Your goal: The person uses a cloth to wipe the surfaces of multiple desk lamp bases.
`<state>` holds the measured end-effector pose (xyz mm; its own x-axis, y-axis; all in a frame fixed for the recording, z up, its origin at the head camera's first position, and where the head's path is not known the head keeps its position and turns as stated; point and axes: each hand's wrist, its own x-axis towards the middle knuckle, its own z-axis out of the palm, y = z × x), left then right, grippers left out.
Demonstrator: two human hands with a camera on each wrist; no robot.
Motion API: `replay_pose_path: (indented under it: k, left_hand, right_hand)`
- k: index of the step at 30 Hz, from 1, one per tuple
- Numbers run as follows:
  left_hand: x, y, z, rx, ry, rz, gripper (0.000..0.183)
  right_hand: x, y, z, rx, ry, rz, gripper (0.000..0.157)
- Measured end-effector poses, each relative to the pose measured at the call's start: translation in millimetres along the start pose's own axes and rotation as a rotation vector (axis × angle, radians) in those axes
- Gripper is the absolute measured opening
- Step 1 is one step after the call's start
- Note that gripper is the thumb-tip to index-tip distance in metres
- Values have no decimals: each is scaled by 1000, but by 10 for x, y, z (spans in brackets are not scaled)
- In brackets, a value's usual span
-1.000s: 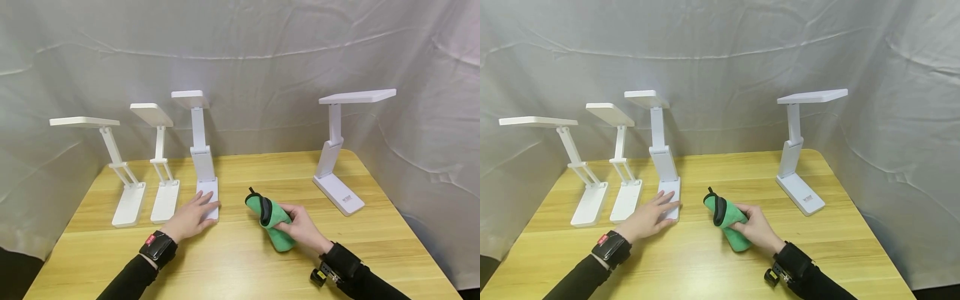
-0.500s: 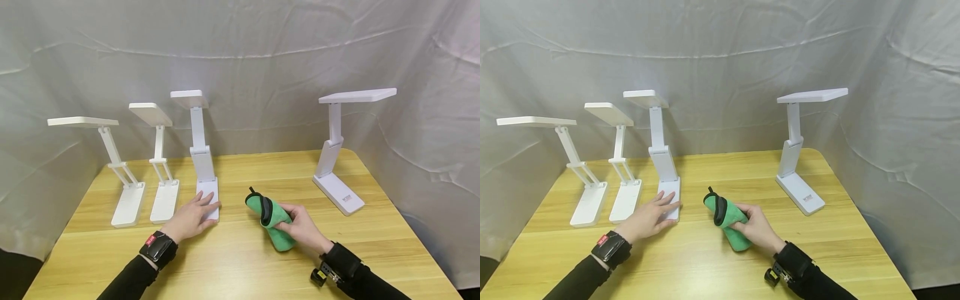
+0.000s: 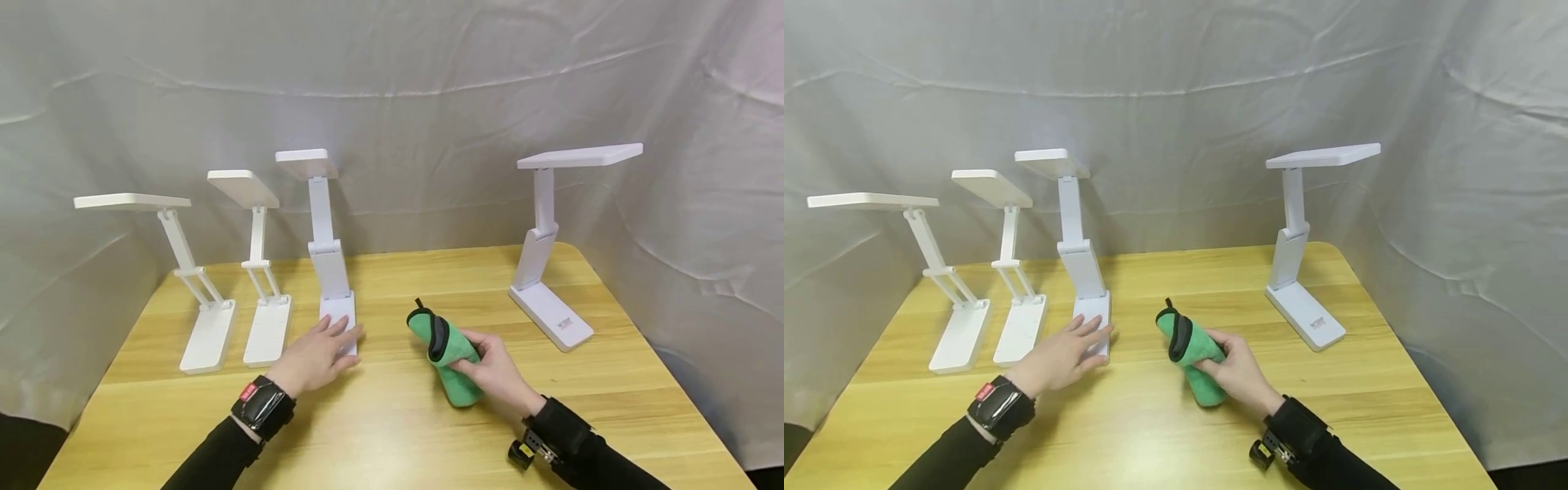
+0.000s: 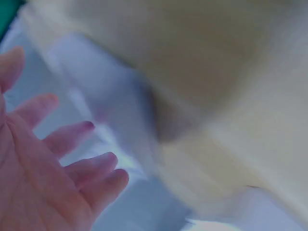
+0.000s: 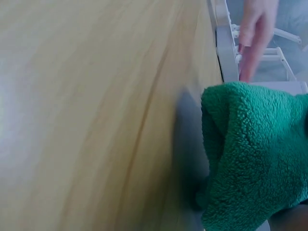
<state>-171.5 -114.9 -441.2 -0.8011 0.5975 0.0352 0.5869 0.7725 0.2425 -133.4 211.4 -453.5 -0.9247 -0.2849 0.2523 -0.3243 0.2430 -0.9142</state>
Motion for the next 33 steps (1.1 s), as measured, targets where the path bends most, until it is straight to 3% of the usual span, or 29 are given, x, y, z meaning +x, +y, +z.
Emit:
replay_pose_path:
  k: [3, 6, 8, 14, 19, 22, 25, 30, 33]
  left_hand:
    - [171, 187, -115, 2, -14, -11, 61]
    - [543, 407, -207, -73, 13, 28, 60]
    - [840, 560, -258, -182, 19, 46, 56]
    - [1777, 1105, -358, -556, -2, 49, 55]
    - [2347, 1630, -381, -636, 44, -30, 62]
    - [2583, 1877, -373, -642, 73, -82, 65]
    - [2744, 2028, -349, -654, 105, -124, 64]
    - [2884, 2096, -314, -653, 152, -187, 44]
    - [2934, 2074, -300, -616, 176, -185, 34]
  right_hand:
    - [-40, -10, -39, -31, 126, 69, 40]
    - [-66, -12, -151, -67, 279, 149, 37]
    - [-79, -11, -224, -73, 353, 206, 38]
    - [-150, -17, -362, 24, 478, 346, 47]
    - [-236, -45, -426, 143, 530, 364, 53]
    - [-306, -71, -481, 165, 576, 377, 51]
    - [-369, -92, -525, 146, 601, 396, 48]
    - [-405, -89, -543, 131, 585, 396, 50]
    - [-387, -75, -552, 137, 608, 370, 48]
